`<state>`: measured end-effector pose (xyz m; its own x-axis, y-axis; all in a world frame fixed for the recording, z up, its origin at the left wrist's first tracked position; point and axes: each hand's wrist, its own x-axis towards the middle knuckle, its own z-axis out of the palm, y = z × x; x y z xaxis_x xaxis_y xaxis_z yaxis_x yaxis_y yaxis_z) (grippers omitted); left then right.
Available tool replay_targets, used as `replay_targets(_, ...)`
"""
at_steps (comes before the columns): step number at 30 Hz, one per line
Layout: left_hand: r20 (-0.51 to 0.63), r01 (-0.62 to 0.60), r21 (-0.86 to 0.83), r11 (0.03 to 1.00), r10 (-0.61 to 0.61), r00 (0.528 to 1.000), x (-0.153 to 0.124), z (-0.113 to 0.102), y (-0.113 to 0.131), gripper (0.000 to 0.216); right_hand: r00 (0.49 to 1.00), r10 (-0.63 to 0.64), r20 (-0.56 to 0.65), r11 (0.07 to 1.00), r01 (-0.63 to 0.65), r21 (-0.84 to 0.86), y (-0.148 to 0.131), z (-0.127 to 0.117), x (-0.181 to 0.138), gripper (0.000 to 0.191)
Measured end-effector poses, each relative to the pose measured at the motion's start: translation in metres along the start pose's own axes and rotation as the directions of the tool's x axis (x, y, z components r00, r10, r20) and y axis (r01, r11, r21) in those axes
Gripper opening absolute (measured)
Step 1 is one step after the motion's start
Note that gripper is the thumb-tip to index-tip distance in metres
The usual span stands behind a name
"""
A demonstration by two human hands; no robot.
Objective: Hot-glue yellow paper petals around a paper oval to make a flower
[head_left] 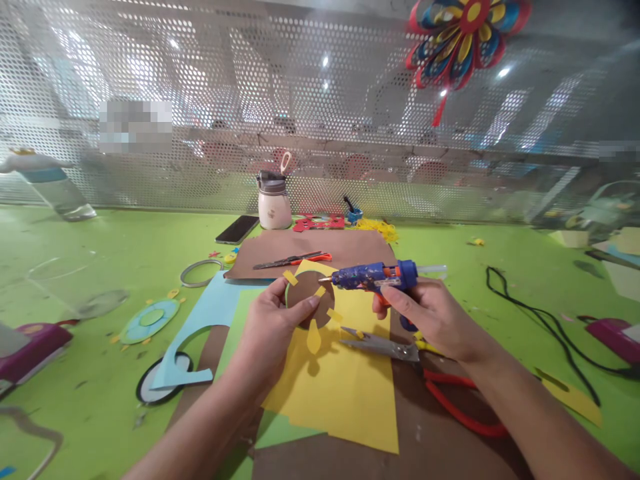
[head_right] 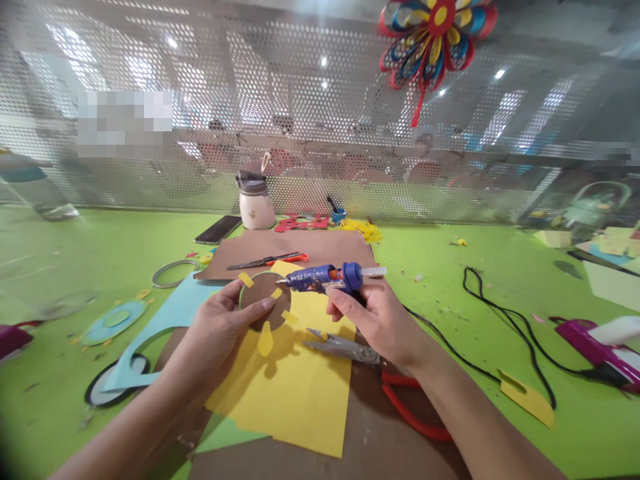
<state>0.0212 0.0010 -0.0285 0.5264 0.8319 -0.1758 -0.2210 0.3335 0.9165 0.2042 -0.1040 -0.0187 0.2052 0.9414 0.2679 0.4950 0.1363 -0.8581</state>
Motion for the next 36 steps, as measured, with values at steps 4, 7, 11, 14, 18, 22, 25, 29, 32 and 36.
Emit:
replay_targets(4, 0.008, -0.013, 0.008, 1.000, 0.013, 1.000, -0.0006, 0.0002, -0.0003, 0.037, 1.000, -0.018, 0.002, 1.000, 0.018, -0.024, -0.0003, 0.0000, -0.0001, 0.031)
replay_targets(7, 0.006, -0.007, 0.008, 1.000, 0.007, 1.000, 0.0000, -0.0002, -0.0004, 0.037, 1.000, -0.028, 0.000, 0.999, 0.028, -0.037, -0.0002, -0.0001, 0.0000, 0.031)
replay_targets(11, 0.007, -0.003, -0.011, 1.000, 0.003, 1.000, 0.0013, -0.0008, -0.0007, 0.038, 1.000, -0.031, 0.001, 0.998, 0.031, -0.045, 0.0007, 0.0001, -0.0003, 0.031)
replay_targets(14, 0.008, -0.020, -0.010, 1.000, 0.020, 1.000, 0.0015, -0.0008, -0.0007, 0.038, 1.000, -0.030, -0.005, 0.997, 0.029, -0.068, 0.0017, 0.0002, -0.0005, 0.032)
replay_targets(18, 0.011, -0.039, 0.006, 0.999, 0.039, 0.999, 0.0009, 0.0000, 0.0003, 0.036, 1.000, -0.025, -0.010, 0.996, 0.024, -0.081, 0.0026, 0.0001, -0.0004, 0.034)
replay_targets(22, -0.002, -0.031, 0.025, 0.999, 0.031, 1.000, 0.0004, 0.0008, 0.0008, 0.034, 1.000, -0.010, -0.008, 0.996, 0.009, -0.090, 0.0029, -0.0003, -0.0007, 0.035)
replay_targets(25, 0.009, -0.044, 0.027, 0.999, 0.044, 0.999, 0.0001, 0.0009, -0.0002, 0.034, 1.000, 0.016, -0.006, 0.995, -0.017, -0.099, 0.0028, -0.0004, -0.0014, 0.037)
replay_targets(29, 0.015, -0.040, 0.030, 0.999, 0.039, 0.999, -0.0006, 0.0006, -0.0017, 0.036, 1.000, 0.028, -0.010, 0.994, -0.029, -0.102, 0.0034, -0.0001, -0.0017, 0.038)
replay_targets(32, 0.012, -0.040, 0.036, 0.999, 0.039, 0.999, -0.0006, -0.0002, -0.0020, 0.035, 1.000, 0.022, -0.016, 0.994, -0.024, -0.103, 0.0052, -0.0002, -0.0013, 0.039)
replay_targets(36, 0.014, -0.046, 0.028, 0.999, 0.046, 0.999, 0.0008, -0.0012, -0.0018, 0.034, 0.999, 0.024, -0.032, 0.994, -0.027, -0.106, 0.0077, -0.0005, -0.0010, 0.038)
